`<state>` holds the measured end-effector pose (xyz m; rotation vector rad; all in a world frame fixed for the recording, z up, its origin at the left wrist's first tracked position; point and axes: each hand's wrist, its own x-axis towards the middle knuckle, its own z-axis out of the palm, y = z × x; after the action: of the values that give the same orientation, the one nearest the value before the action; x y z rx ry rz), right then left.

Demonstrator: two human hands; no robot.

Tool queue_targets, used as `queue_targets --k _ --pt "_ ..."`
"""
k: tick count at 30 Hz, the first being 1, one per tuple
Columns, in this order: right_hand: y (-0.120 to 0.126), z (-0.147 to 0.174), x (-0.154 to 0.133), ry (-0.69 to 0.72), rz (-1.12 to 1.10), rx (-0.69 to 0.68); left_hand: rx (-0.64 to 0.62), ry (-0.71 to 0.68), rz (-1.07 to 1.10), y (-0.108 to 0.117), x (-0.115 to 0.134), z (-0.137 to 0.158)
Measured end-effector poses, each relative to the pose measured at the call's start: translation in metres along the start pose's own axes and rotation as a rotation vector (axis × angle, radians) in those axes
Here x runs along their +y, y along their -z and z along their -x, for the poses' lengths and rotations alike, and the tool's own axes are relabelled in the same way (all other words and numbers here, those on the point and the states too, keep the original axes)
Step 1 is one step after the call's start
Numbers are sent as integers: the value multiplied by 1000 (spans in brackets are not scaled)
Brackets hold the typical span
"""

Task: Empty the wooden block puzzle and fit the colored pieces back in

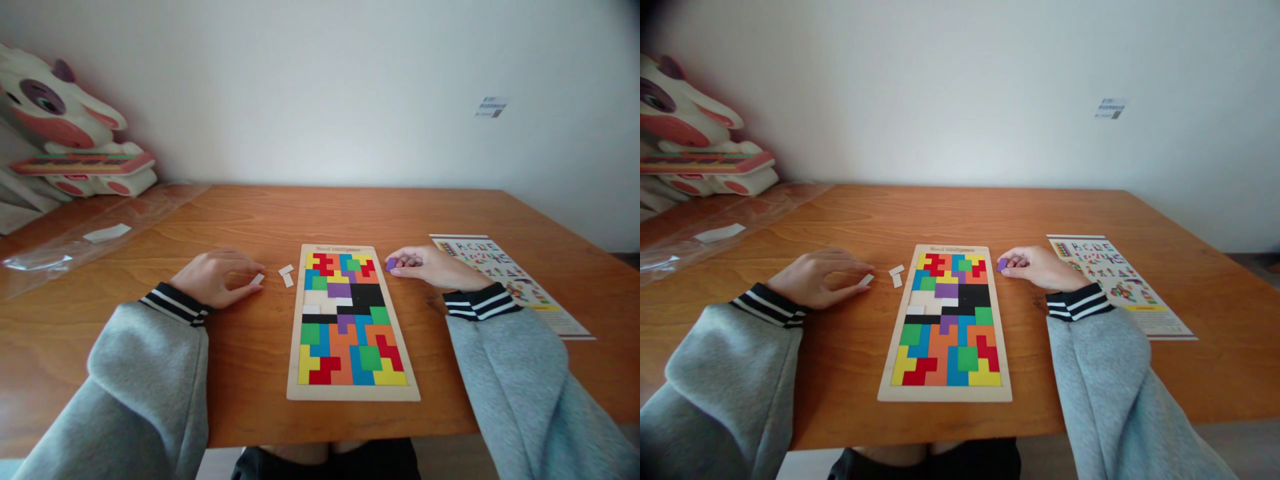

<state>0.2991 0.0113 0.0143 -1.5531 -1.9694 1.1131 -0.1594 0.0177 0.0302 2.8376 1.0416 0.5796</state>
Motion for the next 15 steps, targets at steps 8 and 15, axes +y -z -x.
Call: queue_targets --k 8,15 --pt "-3 0 1 22 -26 25 -71 65 141 -4 -15 7" --pt "-4 -2 2 38 -3 27 5 160 315 -15 -16 3"
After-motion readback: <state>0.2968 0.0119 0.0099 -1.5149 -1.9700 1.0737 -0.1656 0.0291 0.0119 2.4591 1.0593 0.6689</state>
